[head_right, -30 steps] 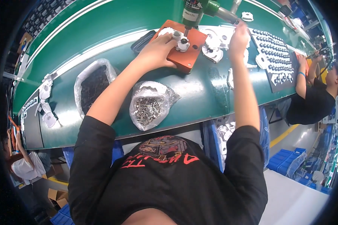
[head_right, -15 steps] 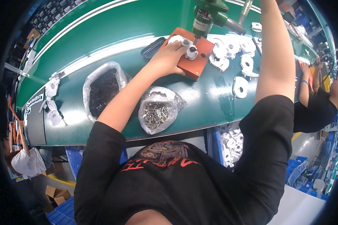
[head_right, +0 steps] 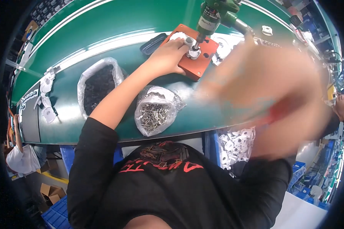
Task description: The person is assembling small white plastic components by placing parts and metal pins into a manual press tool on an assembly line.
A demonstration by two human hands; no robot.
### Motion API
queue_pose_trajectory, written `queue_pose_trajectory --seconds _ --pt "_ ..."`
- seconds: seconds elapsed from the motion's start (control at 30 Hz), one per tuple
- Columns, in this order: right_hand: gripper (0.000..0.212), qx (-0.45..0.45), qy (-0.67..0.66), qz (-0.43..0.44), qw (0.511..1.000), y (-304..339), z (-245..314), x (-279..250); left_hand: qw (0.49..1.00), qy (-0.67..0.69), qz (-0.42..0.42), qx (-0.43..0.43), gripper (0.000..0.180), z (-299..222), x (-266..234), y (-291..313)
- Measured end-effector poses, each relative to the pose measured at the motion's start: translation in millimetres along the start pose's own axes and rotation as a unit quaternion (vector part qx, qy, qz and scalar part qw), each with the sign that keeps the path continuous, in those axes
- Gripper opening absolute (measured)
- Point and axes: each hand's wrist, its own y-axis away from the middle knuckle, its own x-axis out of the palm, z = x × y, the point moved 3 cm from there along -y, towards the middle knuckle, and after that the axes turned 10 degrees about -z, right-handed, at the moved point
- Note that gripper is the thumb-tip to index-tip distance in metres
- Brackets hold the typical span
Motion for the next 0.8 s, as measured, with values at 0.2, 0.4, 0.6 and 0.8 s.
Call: queue_pose_trajectory --seconds 0.2,0.4,0.6,0.8 --pt "0.03 0.292 0.329 0.032 0.897 -33.4 -33.6 118.2 0.994 0.06 -0.055 0.072 0.066 -16.0 4.5 -0.5" --pt "0.024 0.071 0.151 -0.217 0.962 -19.3 8.0 59.7 0.995 0.059 -0.023 0.075 0.075 -13.1 7.5 -4.8" --pt "0.026 -0.043 0.071 -0.565 0.821 49.7 -9.7 -73.1 0.998 0.045 -0.018 0.045 0.076 -12.3 -2.7 -2.7" --pt "0.025 0.023 -0.123 -0.731 0.671 193.0 -109.9 -92.2 0.998 0.045 0.014 0.049 0.079 -20.1 -0.1 -10.4"
